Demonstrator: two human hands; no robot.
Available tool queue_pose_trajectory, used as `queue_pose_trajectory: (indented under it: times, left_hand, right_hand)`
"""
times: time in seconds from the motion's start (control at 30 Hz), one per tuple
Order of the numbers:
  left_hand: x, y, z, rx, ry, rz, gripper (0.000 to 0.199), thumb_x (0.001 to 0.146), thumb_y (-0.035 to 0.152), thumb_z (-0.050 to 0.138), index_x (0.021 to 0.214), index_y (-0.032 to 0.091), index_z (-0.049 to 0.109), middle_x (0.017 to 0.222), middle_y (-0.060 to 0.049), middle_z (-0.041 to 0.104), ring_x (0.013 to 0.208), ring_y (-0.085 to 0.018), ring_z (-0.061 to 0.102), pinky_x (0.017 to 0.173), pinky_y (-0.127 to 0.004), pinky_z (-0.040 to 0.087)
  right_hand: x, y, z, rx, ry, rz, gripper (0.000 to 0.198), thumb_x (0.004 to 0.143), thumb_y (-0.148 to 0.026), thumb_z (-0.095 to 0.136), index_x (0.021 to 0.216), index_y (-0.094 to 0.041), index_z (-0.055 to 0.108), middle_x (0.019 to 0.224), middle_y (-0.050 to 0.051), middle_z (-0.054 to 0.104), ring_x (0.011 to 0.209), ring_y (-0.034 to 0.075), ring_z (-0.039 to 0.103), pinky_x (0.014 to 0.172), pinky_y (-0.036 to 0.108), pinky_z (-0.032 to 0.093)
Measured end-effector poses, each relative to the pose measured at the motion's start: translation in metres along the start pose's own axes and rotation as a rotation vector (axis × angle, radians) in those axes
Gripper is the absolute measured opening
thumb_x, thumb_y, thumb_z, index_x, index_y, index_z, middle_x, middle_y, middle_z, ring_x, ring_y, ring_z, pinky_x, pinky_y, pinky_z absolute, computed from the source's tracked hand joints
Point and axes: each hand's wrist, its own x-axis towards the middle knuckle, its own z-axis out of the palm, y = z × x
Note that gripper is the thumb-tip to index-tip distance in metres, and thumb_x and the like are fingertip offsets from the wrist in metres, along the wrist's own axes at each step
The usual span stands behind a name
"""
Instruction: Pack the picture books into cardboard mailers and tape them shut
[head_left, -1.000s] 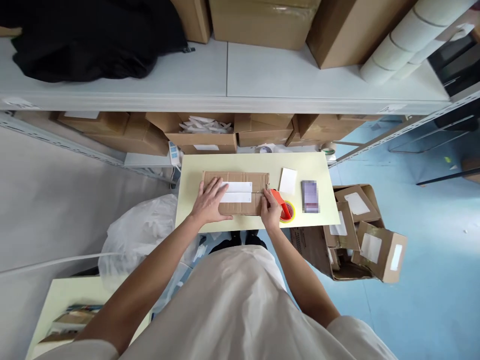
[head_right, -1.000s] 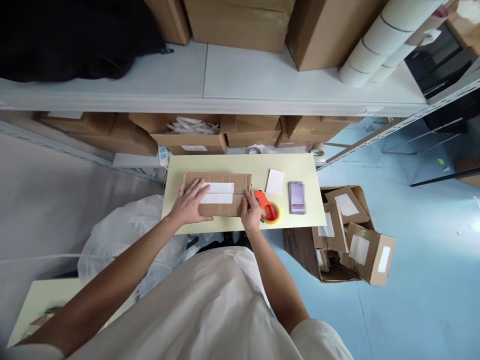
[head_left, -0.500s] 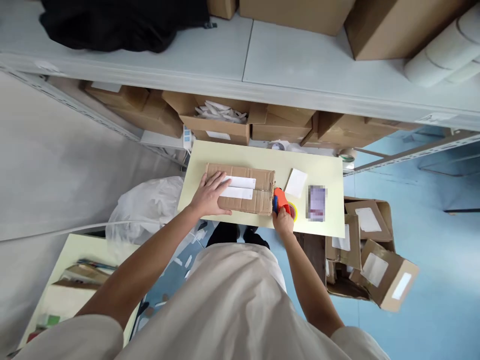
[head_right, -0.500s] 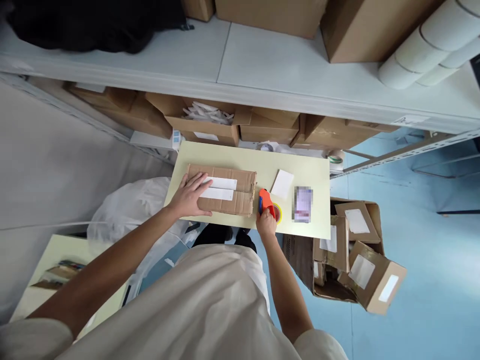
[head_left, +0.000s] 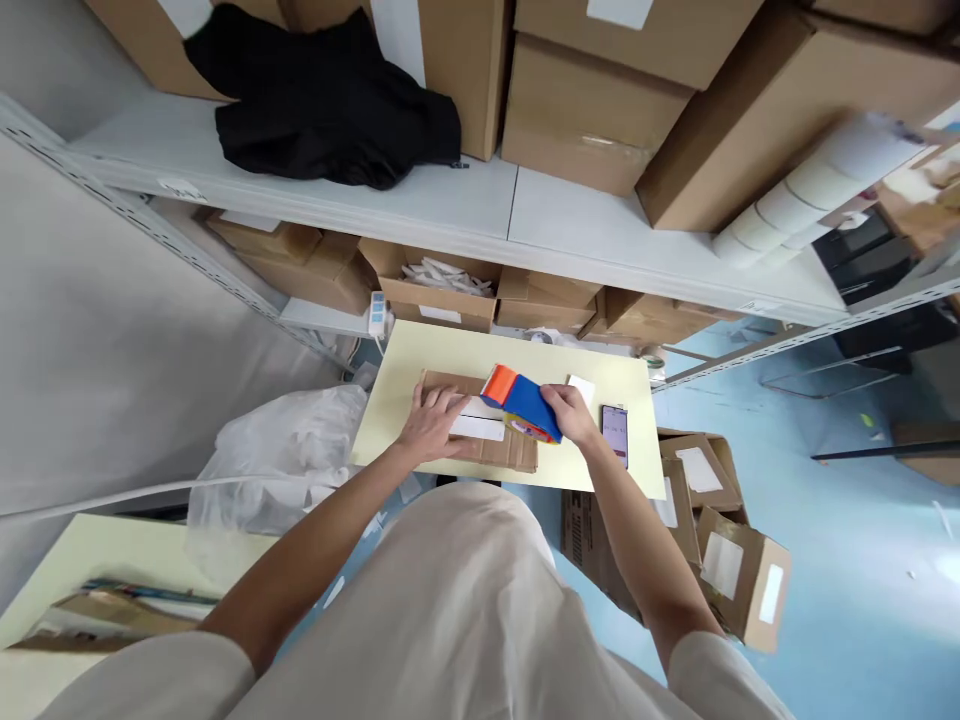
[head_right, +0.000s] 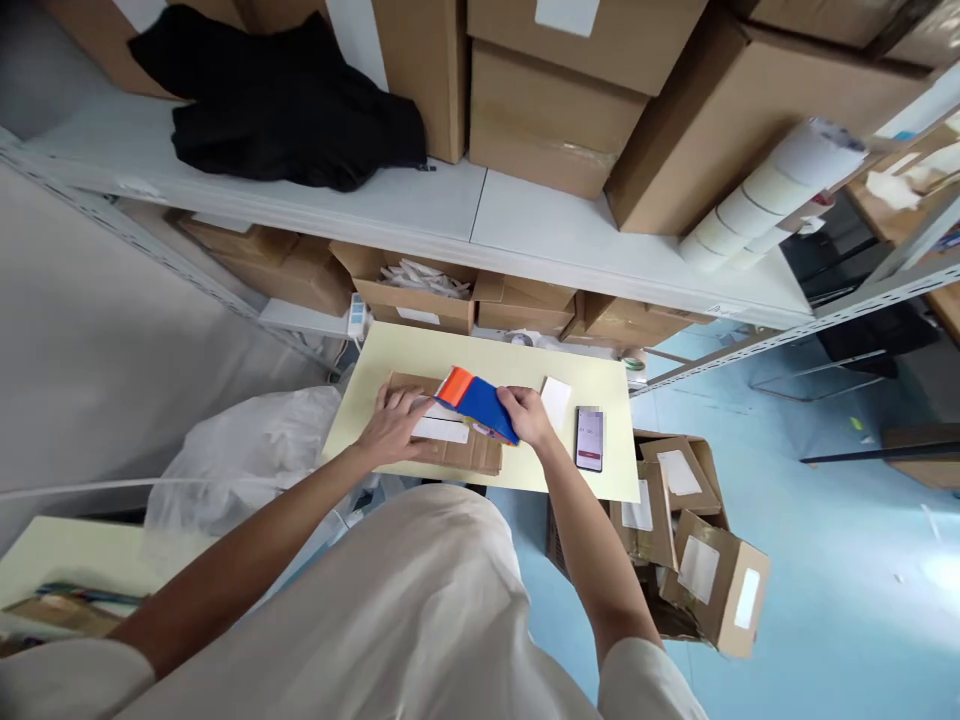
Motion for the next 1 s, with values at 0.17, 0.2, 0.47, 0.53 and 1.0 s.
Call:
queue_pose_trajectory:
  times: [0.17,0.2,0.47,0.53,1.0]
  left_hand:
    - [0.005,0.018,-0.008,-0.376,0.128,-0.189,0.048,0.085,0.044,0.05,0.126,0.019,0.058,0.131,-0.016,0.055,0.126,-0.034,0.045,0.114,-0.058,0.017]
    - [0.006,0.021,-0.01,-0.554,0.148,-0.249,0.046,0.088,0.042,0.047,0.127,0.019,0.057,0.132,-0.014,0.055,0.126,-0.031,0.047,0.113,-0.054,0.023]
    - [0.031,0.029,-0.021,-1.937,-0.131,-0.622,0.038,0.066,0.046,0.078,0.086,0.017,0.066,0.086,-0.006,0.071,0.077,-0.016,0.067,0.075,-0.029,0.05]
    - [0.036,0.03,-0.02,-1.965,-0.097,-0.676,0.031,0.061,0.037,0.082,0.077,0.016,0.065,0.078,-0.003,0.07,0.071,-0.013,0.065,0.072,-0.026,0.049]
    - [-0.022,-0.059,-0.038,-1.53,0.394,-0.874,0.04,0.06,0.045,0.081,0.081,0.013,0.068,0.075,-0.007,0.072,0.062,-0.014,0.066,0.065,-0.029,0.054]
  right_hand:
    - [0.013,0.003,0.016,-0.184,-0.056,-0.027,0.053,0.081,-0.066,0.041,0.053,-0.021,0.035,0.051,-0.004,0.031,0.052,0.01,0.028,0.049,0.025,0.025]
    - [0.012,0.005,0.015,-0.186,-0.056,-0.035,0.052,0.081,-0.065,0.04,0.053,-0.021,0.035,0.052,-0.004,0.032,0.052,0.01,0.028,0.049,0.025,0.025]
    - [0.005,0.013,0.006,-0.063,-0.093,-0.03,0.054,0.078,-0.069,0.044,0.054,-0.022,0.037,0.052,-0.004,0.033,0.048,0.01,0.029,0.046,0.025,0.026]
    - [0.004,0.012,0.007,-0.068,-0.084,-0.052,0.055,0.078,-0.069,0.045,0.052,-0.022,0.035,0.051,-0.005,0.03,0.048,0.009,0.028,0.046,0.025,0.025]
    - [-0.018,-0.003,-0.037,-0.432,-0.06,-0.049,0.051,0.085,-0.059,0.044,0.052,-0.02,0.04,0.05,-0.003,0.036,0.05,0.01,0.032,0.048,0.025,0.028]
